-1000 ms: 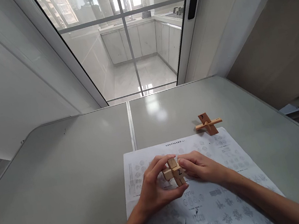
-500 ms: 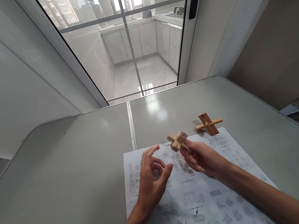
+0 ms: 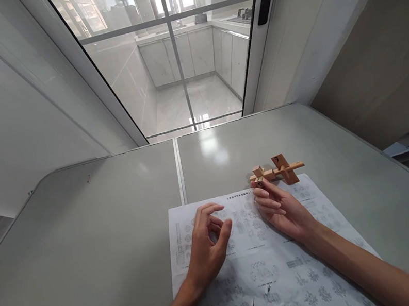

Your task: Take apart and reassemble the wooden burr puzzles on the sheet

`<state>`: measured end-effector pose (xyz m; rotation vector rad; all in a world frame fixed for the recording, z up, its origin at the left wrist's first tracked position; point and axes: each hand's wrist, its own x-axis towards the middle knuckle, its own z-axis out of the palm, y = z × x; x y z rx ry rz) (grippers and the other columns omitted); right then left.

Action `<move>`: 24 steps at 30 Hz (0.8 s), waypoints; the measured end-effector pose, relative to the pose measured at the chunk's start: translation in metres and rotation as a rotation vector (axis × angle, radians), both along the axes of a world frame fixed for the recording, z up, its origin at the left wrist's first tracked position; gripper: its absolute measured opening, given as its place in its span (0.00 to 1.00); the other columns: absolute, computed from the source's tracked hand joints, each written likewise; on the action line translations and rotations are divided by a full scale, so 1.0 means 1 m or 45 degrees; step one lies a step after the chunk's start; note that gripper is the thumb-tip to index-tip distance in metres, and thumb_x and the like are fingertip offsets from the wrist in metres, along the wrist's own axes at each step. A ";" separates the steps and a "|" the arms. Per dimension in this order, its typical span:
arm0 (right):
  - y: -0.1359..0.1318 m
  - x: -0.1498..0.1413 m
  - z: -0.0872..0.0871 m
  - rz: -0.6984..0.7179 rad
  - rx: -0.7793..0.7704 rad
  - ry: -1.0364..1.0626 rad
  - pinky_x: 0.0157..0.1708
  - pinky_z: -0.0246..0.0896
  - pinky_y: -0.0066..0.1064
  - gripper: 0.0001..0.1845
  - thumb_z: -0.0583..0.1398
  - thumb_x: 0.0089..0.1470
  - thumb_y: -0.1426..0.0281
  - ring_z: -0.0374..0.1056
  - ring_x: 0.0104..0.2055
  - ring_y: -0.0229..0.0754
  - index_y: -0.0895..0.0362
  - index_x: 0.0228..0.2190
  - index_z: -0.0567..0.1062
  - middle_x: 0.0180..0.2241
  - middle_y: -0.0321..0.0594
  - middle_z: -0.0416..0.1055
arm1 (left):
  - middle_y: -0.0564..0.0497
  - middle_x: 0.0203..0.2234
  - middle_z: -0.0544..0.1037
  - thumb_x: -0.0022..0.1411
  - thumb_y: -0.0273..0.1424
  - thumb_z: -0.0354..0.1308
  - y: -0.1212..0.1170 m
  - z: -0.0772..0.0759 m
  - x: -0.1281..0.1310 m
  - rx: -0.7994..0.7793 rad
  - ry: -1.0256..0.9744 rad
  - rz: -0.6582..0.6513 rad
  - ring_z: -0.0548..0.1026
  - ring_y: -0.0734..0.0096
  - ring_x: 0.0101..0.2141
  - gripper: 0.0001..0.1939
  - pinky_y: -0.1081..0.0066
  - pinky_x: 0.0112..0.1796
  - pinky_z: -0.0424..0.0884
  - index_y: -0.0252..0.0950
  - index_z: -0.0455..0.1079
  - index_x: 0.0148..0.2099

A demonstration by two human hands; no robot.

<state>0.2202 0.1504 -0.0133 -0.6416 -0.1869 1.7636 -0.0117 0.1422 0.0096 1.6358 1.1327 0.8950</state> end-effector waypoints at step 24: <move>-0.009 -0.016 0.021 0.391 0.118 -0.414 0.18 0.48 0.22 0.18 0.72 0.57 0.59 0.54 0.19 0.28 0.57 0.31 0.72 0.25 0.31 0.64 | 0.51 0.34 0.74 0.71 0.33 0.57 0.002 0.007 0.003 0.007 0.100 -0.040 0.73 0.70 0.31 0.07 0.70 0.33 0.69 0.39 0.72 0.49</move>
